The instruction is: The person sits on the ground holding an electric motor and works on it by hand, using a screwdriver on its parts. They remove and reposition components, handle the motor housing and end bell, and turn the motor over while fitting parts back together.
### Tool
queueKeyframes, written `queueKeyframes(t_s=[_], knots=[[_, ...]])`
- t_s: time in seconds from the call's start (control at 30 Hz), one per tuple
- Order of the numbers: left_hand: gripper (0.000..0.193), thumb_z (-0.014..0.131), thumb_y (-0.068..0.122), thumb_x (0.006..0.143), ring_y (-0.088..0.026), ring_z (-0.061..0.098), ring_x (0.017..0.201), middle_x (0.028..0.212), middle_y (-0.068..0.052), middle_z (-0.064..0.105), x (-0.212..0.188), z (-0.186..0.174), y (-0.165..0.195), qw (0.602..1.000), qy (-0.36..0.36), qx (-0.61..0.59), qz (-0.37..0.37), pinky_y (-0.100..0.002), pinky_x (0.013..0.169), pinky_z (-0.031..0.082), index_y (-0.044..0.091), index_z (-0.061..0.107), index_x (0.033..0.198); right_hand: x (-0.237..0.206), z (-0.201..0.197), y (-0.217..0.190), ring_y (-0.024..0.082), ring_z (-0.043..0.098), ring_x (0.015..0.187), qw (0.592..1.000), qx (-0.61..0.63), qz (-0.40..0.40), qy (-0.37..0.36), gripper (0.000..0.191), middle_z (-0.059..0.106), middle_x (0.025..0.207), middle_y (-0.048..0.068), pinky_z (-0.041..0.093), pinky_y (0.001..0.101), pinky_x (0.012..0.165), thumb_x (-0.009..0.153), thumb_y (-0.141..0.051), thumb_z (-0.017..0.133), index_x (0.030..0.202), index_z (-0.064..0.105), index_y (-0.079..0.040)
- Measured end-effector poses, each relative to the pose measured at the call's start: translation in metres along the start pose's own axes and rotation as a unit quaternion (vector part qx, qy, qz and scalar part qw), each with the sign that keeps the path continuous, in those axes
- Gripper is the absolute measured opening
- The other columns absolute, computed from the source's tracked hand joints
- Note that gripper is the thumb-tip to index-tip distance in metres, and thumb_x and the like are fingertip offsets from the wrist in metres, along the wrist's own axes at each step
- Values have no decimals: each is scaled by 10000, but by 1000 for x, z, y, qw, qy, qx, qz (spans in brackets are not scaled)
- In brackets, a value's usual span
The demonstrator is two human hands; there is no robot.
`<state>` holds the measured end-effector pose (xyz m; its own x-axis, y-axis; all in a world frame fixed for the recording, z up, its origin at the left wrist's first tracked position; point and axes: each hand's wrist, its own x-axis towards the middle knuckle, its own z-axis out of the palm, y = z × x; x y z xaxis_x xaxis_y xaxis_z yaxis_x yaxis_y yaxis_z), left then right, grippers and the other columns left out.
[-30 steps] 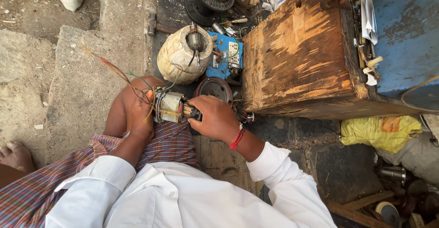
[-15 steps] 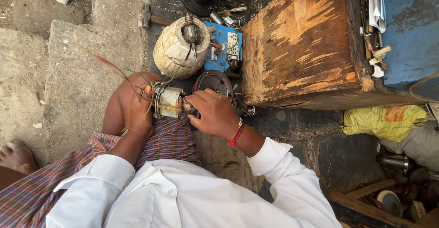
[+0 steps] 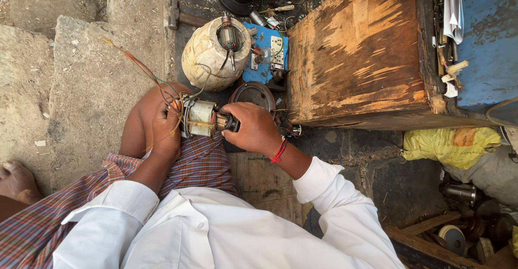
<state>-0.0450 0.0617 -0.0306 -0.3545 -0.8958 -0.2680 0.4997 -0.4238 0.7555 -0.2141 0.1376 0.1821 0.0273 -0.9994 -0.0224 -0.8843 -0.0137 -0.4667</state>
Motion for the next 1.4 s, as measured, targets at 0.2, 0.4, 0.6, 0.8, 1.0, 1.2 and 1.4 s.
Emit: queueKeyframes(t_s=[0.2,0.4,0.6,0.8,1.0,1.2,1.4], knots=[[367,623,305,1056,-110,623,1012,1135,-50,669,1,2,0,1000,12,7,-1,-246,900,532,13,604,1278,1,-2,-3,346,696,1044,1000,2,11,3,488,723,1117,135,560,437,879,720,-221,835,1156,674,-73],[356,628,291,1043,-133,649,985,1111,-69,699,6,12,10,996,55,-25,-67,-256,870,543,1,627,1249,11,-13,-3,334,666,1148,996,-6,55,-74,679,697,1253,145,536,433,948,738,-344,876,1305,617,-77],[345,615,316,1026,-153,674,982,1115,-75,709,0,22,36,988,63,-89,-113,-290,862,581,39,634,1232,23,-40,25,270,664,1248,965,229,96,-82,873,631,1425,154,547,404,1040,823,-520,798,1480,491,-35],[320,598,304,1044,-153,670,996,1115,-72,708,-2,25,46,984,63,-110,-123,-301,890,576,39,644,1217,18,-42,27,288,637,1252,954,239,150,-103,939,559,1492,163,556,412,1008,818,-588,759,1513,444,-41],[321,589,289,1040,-155,669,1006,1118,-67,715,-2,23,48,983,67,-116,-127,-301,900,568,35,662,1224,9,-45,-3,318,634,1250,998,-2,11,-57,917,549,1478,181,538,408,1003,803,-547,822,1488,478,-44],[308,583,311,1032,-169,684,998,1106,-62,715,-2,22,50,979,63,-147,-125,-326,892,588,67,659,1205,5,-64,-16,246,713,1026,1000,6,6,-9,572,674,1274,138,575,345,769,881,-371,793,1319,611,-52],[362,581,410,1052,-189,696,994,1116,-66,712,-3,20,52,976,43,-172,-124,-356,873,609,86,642,1201,8,-48,-10,187,727,864,991,128,-20,18,186,739,995,76,562,316,770,953,-159,767,1069,714,-24]])
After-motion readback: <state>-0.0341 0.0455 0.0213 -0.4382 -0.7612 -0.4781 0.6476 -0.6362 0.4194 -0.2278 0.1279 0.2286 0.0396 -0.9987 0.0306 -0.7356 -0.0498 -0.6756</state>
